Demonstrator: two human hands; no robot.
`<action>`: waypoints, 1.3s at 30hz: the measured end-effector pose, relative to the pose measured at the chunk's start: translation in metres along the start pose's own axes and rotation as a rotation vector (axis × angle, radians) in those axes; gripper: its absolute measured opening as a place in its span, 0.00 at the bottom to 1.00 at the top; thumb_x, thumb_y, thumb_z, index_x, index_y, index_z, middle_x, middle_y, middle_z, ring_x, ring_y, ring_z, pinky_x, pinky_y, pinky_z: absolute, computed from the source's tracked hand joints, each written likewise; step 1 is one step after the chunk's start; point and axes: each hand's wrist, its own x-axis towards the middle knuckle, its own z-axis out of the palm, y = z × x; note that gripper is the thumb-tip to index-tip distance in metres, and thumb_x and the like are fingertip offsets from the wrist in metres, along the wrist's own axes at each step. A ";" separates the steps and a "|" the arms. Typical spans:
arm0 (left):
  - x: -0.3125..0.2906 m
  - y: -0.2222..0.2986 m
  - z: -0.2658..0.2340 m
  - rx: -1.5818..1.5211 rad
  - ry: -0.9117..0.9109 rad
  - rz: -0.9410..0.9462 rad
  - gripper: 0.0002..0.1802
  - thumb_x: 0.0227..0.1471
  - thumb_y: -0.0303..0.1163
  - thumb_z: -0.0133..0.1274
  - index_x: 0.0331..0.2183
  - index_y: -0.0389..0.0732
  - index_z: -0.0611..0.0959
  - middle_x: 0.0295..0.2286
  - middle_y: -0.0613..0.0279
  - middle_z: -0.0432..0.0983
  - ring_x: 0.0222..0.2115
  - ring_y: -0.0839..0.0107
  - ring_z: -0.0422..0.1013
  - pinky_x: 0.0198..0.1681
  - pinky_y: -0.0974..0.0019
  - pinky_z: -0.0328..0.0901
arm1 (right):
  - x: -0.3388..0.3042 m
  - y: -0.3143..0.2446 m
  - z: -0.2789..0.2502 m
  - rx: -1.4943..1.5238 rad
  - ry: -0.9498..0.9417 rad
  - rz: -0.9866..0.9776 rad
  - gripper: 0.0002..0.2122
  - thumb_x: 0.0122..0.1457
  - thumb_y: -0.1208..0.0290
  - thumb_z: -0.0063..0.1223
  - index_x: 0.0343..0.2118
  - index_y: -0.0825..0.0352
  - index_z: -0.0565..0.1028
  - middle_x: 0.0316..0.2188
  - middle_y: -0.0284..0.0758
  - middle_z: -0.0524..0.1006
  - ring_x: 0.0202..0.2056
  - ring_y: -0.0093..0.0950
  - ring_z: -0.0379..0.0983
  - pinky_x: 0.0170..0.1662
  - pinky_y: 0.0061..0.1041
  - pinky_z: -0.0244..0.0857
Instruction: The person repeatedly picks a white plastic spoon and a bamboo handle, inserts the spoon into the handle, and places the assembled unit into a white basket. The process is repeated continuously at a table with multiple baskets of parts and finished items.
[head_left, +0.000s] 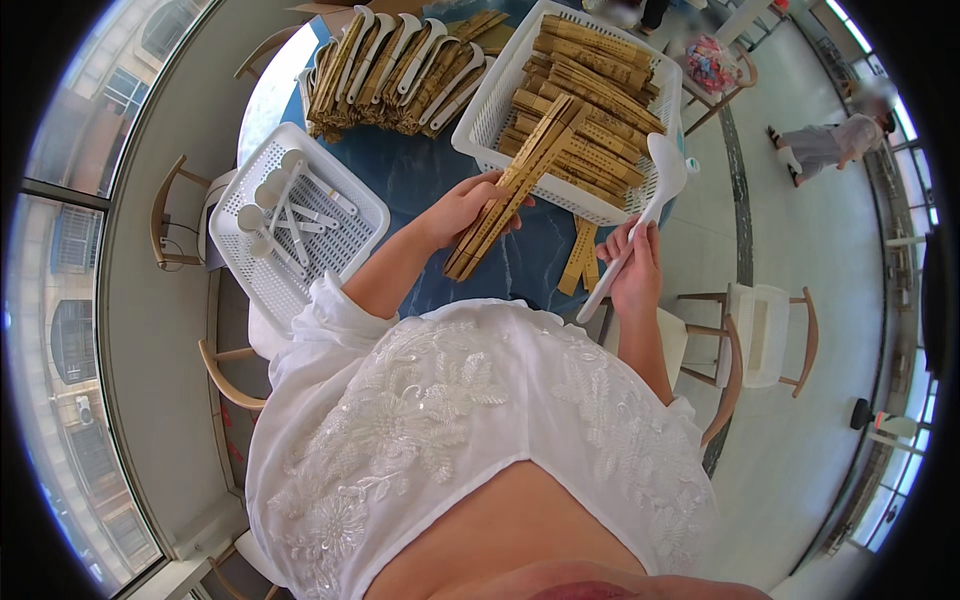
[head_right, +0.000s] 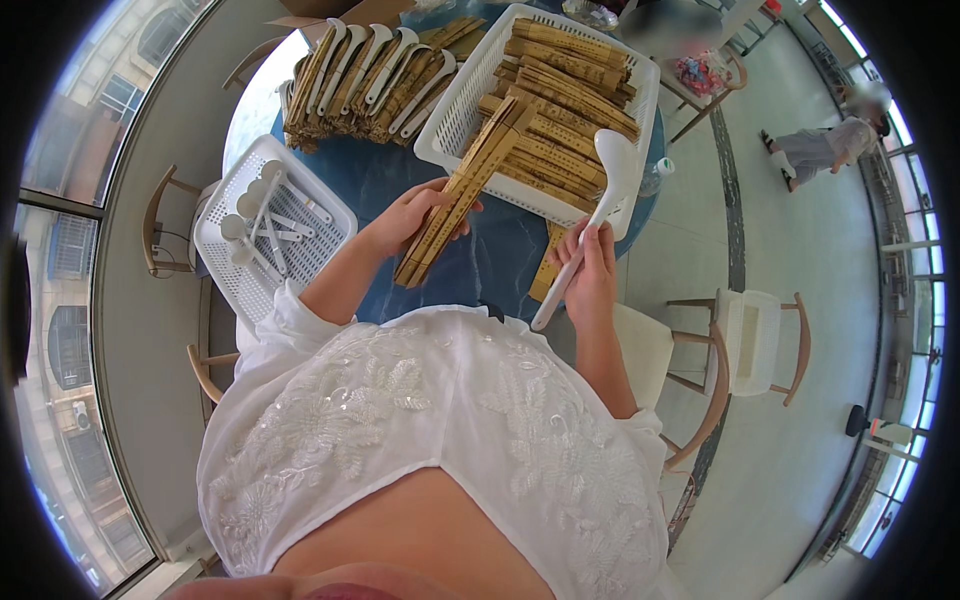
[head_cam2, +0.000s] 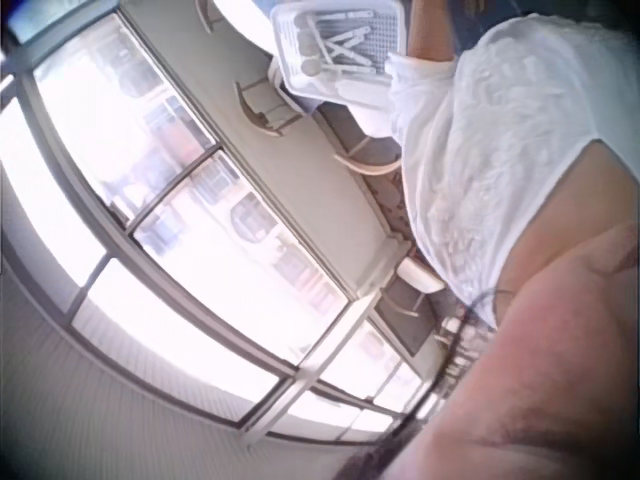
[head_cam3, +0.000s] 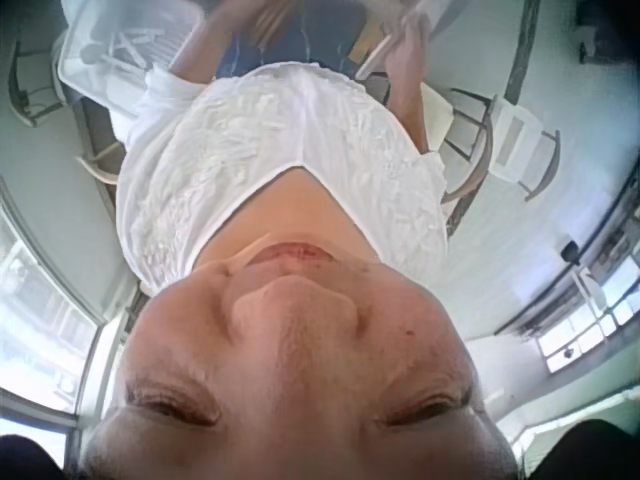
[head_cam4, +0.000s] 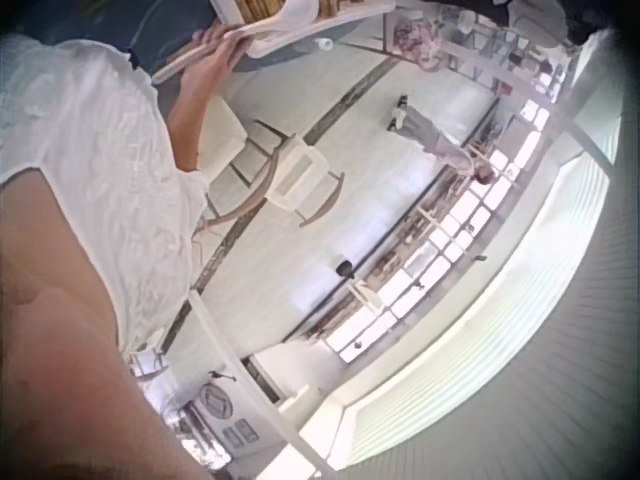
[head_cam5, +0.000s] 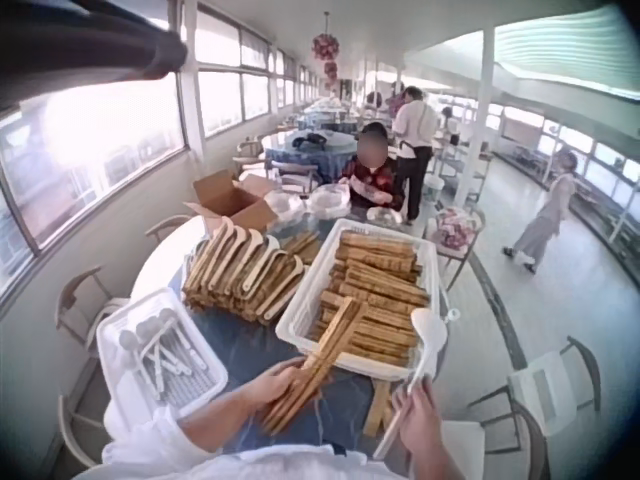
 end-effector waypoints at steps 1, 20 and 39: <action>-0.003 -0.006 0.004 -0.110 -0.016 0.011 0.25 0.55 0.38 0.36 0.52 0.37 0.65 0.41 0.55 0.72 0.33 0.71 0.70 0.38 0.68 0.66 | 0.003 0.000 0.009 0.028 0.012 0.002 0.10 0.65 0.63 0.39 0.41 0.63 0.68 0.20 0.26 0.59 0.21 0.17 0.54 0.26 0.19 0.51; -0.028 -0.037 0.023 -0.149 0.170 -0.051 0.22 0.63 0.44 0.30 0.53 0.42 0.57 0.37 0.52 0.72 0.31 0.65 0.74 0.31 0.66 0.68 | -0.007 0.015 0.024 0.129 -0.347 0.288 0.11 0.67 0.63 0.32 0.43 0.65 0.65 0.23 0.32 0.68 0.29 0.23 0.65 0.39 0.29 0.63; -0.025 -0.042 0.040 -0.213 0.240 0.152 0.18 0.63 0.39 0.30 0.49 0.40 0.65 0.39 0.54 0.71 0.35 0.67 0.73 0.37 0.64 0.70 | 0.095 0.014 0.085 0.061 -0.176 0.209 0.13 0.65 0.52 0.35 0.34 0.55 0.67 0.51 0.31 0.69 0.53 0.28 0.61 0.57 0.35 0.53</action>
